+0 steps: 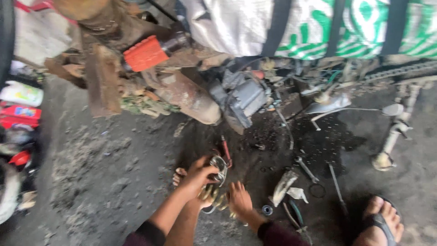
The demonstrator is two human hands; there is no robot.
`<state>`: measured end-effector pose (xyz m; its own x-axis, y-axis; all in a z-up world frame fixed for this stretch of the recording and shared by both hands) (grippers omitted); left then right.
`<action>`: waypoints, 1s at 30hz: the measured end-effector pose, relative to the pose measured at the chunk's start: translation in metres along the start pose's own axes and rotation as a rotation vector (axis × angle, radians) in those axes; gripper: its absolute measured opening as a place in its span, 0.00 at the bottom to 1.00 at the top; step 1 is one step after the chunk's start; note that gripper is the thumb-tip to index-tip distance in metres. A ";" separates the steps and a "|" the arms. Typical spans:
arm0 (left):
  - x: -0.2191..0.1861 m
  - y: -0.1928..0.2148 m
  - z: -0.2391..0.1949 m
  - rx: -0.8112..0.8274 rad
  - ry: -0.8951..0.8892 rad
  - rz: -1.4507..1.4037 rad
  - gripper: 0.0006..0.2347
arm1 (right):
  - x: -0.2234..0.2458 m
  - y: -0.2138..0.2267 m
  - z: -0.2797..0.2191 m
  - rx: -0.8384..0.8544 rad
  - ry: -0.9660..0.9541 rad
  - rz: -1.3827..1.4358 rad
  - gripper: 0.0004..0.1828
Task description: Disassembling a motorcycle carburetor by removing hoses and clips using pliers and other hand tools.
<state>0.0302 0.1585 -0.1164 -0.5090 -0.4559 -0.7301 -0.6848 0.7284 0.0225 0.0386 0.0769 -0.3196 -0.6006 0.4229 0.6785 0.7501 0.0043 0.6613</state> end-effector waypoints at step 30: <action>0.031 -0.109 0.122 -0.012 -0.261 0.765 0.17 | -0.101 0.046 -0.091 -0.174 0.283 -0.484 0.21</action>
<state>0.1526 0.1276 -0.2244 -0.7018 0.3020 -0.6452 -0.2019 0.7843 0.5866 0.1091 -0.0481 -0.3288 -0.9321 0.1514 0.3291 0.3296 -0.0227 0.9439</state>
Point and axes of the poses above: each hand's wrist, its own z-axis towards the middle knuckle, its own y-axis out of the back of the hand, x = y × z, the point moved 9 cm from there along z, towards the middle knuckle, and after that the axes turned 7 degrees about x, right-handed, at the moved point
